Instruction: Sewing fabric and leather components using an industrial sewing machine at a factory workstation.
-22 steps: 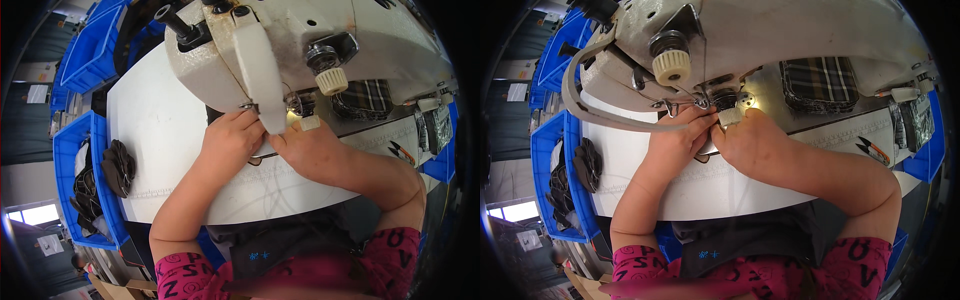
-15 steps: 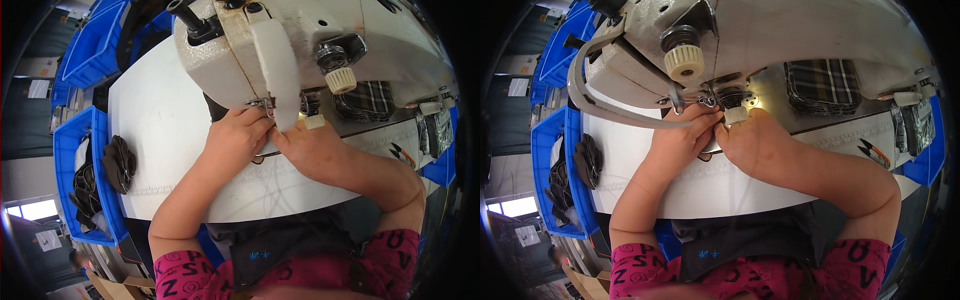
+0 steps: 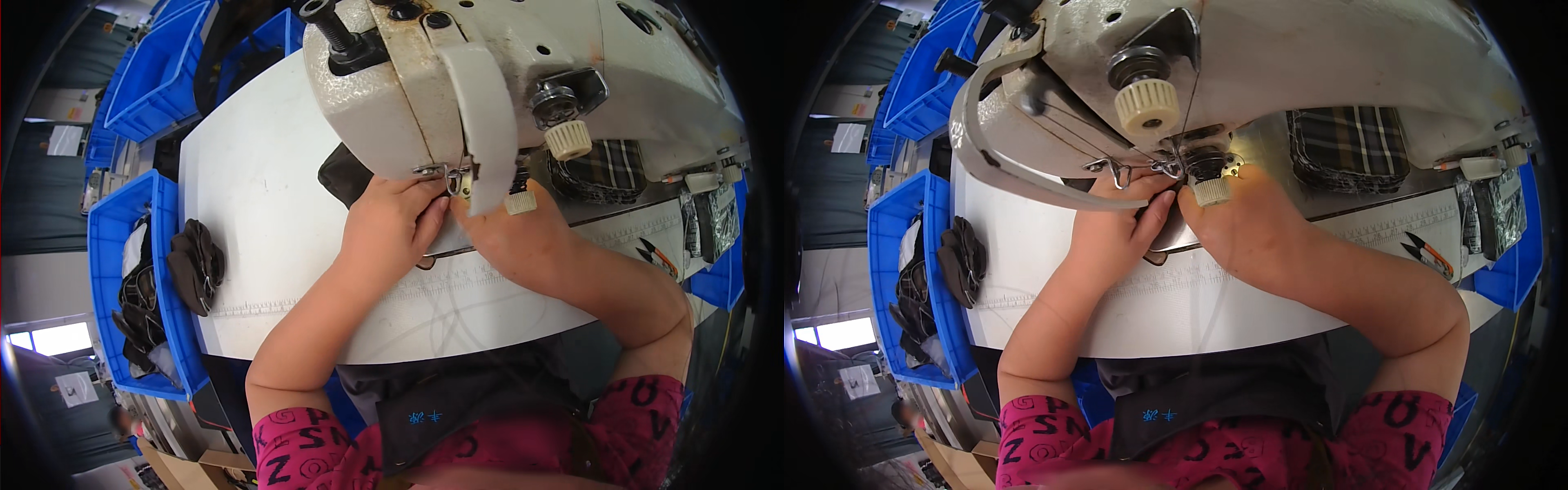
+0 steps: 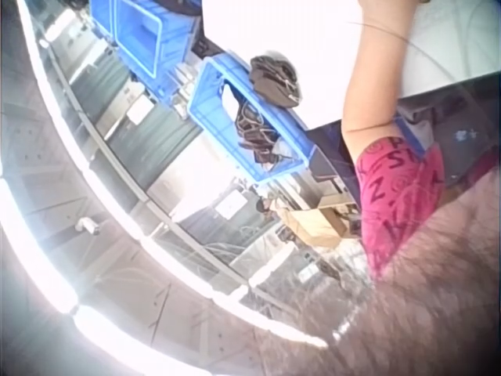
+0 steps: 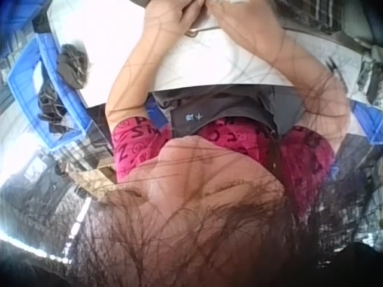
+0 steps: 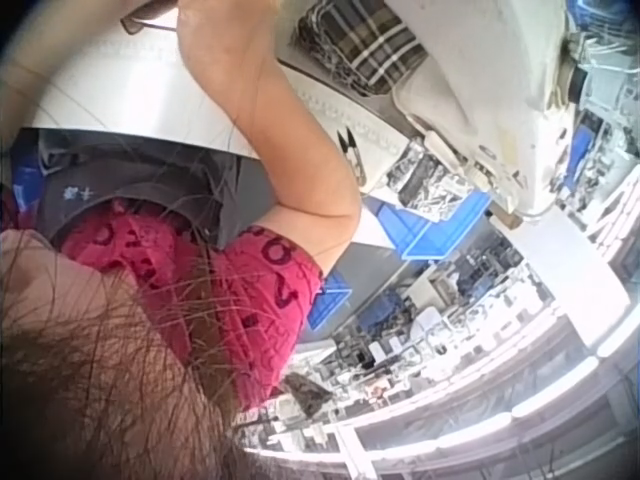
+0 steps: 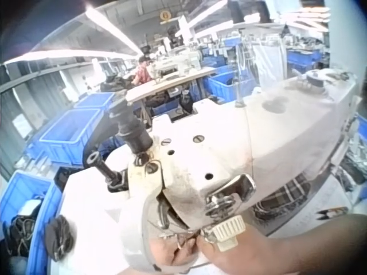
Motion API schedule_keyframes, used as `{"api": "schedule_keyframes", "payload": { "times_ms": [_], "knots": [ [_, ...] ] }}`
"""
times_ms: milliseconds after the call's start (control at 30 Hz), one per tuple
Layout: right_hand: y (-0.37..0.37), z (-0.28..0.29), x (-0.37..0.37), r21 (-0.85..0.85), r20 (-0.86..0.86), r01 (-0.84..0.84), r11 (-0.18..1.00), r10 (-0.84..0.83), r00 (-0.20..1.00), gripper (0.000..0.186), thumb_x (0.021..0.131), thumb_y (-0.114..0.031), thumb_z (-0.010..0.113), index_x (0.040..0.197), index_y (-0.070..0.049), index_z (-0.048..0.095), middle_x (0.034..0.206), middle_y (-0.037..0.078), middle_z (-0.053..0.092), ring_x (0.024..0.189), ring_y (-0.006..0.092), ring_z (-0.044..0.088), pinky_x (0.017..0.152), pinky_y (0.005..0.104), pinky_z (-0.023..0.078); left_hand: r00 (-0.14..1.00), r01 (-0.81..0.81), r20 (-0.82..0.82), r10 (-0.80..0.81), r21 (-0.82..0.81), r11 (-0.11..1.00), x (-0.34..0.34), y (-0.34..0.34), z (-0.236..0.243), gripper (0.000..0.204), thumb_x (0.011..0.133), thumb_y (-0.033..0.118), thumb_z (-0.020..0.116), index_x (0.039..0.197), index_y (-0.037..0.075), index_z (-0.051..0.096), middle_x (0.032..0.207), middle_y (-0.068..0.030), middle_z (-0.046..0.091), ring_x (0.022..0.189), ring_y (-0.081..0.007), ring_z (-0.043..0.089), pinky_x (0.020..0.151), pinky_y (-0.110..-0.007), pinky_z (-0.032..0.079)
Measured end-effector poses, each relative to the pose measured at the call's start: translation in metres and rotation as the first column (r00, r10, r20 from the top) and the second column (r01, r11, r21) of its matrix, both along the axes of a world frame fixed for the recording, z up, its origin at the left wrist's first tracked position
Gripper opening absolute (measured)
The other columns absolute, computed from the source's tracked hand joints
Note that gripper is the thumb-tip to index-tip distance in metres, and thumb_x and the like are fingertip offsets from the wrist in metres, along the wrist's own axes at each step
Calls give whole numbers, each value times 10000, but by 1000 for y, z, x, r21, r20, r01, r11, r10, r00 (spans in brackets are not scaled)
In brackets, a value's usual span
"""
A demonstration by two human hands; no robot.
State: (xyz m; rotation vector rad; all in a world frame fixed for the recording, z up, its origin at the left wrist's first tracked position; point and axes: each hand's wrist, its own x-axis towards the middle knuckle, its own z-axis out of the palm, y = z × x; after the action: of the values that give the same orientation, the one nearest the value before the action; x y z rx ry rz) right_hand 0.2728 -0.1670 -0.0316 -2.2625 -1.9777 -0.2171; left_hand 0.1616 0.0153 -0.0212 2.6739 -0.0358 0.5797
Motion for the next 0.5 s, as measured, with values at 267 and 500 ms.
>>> {"api": "schedule_keyframes", "payload": {
  "times_ms": [267,500],
  "knots": [
    [2,1,0,105,54,-43,994,38,998,491,818,-120,644,1294,1,645,821,70,684,808,237,683,824,411,502,955,-240,-287,69,-617,749,-1,18,4,197,972,53,641,1154,39,717,1015,-115,696,888,-230,646,803,-335,510],
    [0,-10,0,61,96,-59,996,53,994,547,788,-160,687,1306,6,631,963,82,654,851,231,666,838,457,514,988,1,-151,-21,-129,992,-16,29,23,418,821,156,806,1227,131,708,1106,-71,651,1069,-289,599,849,-387,534]
  ]
}}
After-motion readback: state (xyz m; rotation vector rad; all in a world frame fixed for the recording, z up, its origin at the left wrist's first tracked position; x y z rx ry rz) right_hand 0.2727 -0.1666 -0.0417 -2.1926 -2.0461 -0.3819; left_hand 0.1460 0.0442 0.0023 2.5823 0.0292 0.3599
